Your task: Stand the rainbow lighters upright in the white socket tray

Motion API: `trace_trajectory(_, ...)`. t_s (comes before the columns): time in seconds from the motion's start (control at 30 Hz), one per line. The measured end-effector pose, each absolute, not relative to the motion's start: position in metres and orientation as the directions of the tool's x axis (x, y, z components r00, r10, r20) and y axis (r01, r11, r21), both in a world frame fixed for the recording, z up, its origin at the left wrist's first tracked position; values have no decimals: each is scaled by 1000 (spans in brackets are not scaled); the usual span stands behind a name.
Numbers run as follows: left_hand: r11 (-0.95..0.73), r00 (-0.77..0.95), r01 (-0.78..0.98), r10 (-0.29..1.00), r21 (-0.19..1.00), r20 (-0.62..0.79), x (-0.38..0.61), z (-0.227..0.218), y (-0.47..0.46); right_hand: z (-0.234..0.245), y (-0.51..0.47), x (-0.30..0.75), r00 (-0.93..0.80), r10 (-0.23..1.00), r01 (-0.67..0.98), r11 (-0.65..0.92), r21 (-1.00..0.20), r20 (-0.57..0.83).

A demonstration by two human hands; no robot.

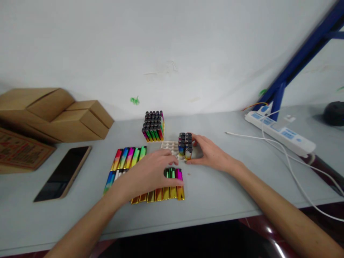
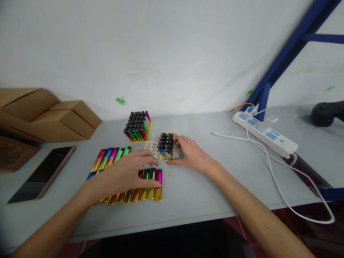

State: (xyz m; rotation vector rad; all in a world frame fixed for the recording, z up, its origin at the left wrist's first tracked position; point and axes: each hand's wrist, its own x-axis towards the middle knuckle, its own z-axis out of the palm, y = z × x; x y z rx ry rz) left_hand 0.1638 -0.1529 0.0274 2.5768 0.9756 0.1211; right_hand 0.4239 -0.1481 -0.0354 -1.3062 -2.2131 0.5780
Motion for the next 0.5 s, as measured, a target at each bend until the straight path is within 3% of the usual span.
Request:
trace_trajectory(0.27, -765, 777, 629, 622, 140, -94, 173, 27, -179, -30, -150, 423, -428, 879, 671, 465, -578, 210)
trace_trajectory(0.5, -793, 803, 596, 589, 128, -91, 174, 21, -176, -32, -149, 424, -433, 875, 674, 473, -567, 216)
